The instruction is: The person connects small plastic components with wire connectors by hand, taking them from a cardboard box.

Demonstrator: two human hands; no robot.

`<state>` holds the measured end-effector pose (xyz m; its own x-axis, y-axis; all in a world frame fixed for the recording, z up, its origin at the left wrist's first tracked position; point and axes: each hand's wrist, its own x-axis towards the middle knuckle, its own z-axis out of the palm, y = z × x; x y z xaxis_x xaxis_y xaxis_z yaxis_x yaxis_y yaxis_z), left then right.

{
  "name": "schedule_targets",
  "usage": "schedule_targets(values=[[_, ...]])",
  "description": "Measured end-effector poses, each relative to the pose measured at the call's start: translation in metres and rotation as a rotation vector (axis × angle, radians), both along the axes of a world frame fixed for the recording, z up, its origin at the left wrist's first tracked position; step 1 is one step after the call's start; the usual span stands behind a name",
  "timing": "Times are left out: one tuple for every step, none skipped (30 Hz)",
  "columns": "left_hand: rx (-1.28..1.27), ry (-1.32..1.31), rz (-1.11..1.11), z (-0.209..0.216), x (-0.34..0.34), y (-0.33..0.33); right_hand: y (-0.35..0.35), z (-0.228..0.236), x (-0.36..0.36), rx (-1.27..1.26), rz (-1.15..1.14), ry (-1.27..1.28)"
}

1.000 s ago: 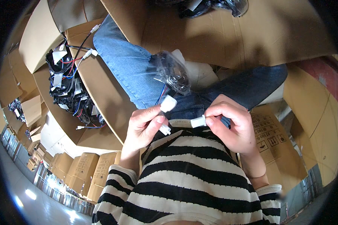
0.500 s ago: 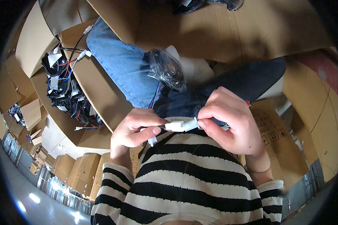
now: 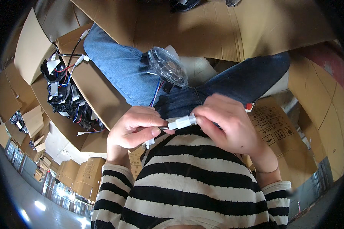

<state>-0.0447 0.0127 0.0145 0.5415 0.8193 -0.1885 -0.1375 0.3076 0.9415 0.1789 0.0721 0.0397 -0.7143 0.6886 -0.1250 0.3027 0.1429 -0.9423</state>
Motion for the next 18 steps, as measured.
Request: schedule_targets(values=[[0.004, 0.002, -0.002, 0.003, 0.0, -0.001, 0.001, 0.002, 0.004, 0.004, -0.002, 0.002], [0.079, -0.008, 0.115, 0.002, 0.0, -0.002, 0.002, 0.002, 0.009, -0.109, 0.015, 0.065], [0.155, -0.017, 0.231, 0.003, 0.0, -0.003, 0.004, 0.002, 0.014, -0.221, 0.034, 0.129], [0.158, -0.048, 0.385, 0.013, -0.002, -0.003, 0.006, 0.001, 0.018, -0.199, -0.025, 0.148], [0.237, -0.051, 0.359, 0.021, -0.021, -0.002, 0.007, 0.004, 0.025, -0.184, -0.033, 0.151], [0.253, 0.049, 0.692, 0.024, -0.033, -0.02, 0.006, 0.003, 0.034, -0.239, -0.069, 0.047], [0.273, 0.187, 1.031, 0.05, -0.046, -0.042, 0.01, 0.009, 0.038, -0.302, -0.091, -0.02], [0.392, 0.209, 1.311, 0.085, -0.069, -0.051, 0.012, 0.012, 0.036, -0.318, -0.071, -0.012], [0.492, 0.182, 1.576, 0.11, -0.083, -0.047, 0.009, 0.009, 0.036, -0.306, -0.08, -0.021], [0.457, -0.049, 1.512, 0.127, -0.078, -0.028, 0.007, 0.002, 0.04, -0.287, -0.083, -0.058], [0.721, 0.179, 1.503, 0.14, -0.104, -0.035, 0.005, -0.001, 0.045, -0.267, -0.079, -0.063], [0.811, 0.347, 1.465, 0.151, -0.119, -0.038, 0.003, -0.003, 0.045, -0.269, -0.083, -0.058], [0.869, 0.497, 1.532, 0.166, -0.138, -0.047, 0.002, -0.006, 0.044, -0.262, -0.084, -0.05], [0.837, 0.516, 1.531, 0.18, -0.17, -0.066, 0.003, -0.004, 0.044, -0.269, -0.074, -0.052], [0.804, 0.546, 1.535, 0.187, -0.194, -0.083, 0.002, -0.006, 0.042, -0.279, -0.053, -0.051], [0.93, 1.513, 1.358, 0.184, -0.197, -0.086, 0.003, -0.005, 0.037, -0.29, -0.034, -0.031], [0.924, 2.443, 0.93, 0.17, -0.202, -0.083, 0.004, -0.004, 0.034, -0.283, -0.028, -0.026], [0.725, 2.077, 1.222, 0.149, -0.219, -0.077, 0.007, -0.004, 0.038, -0.285, -0.037, -0.021]])
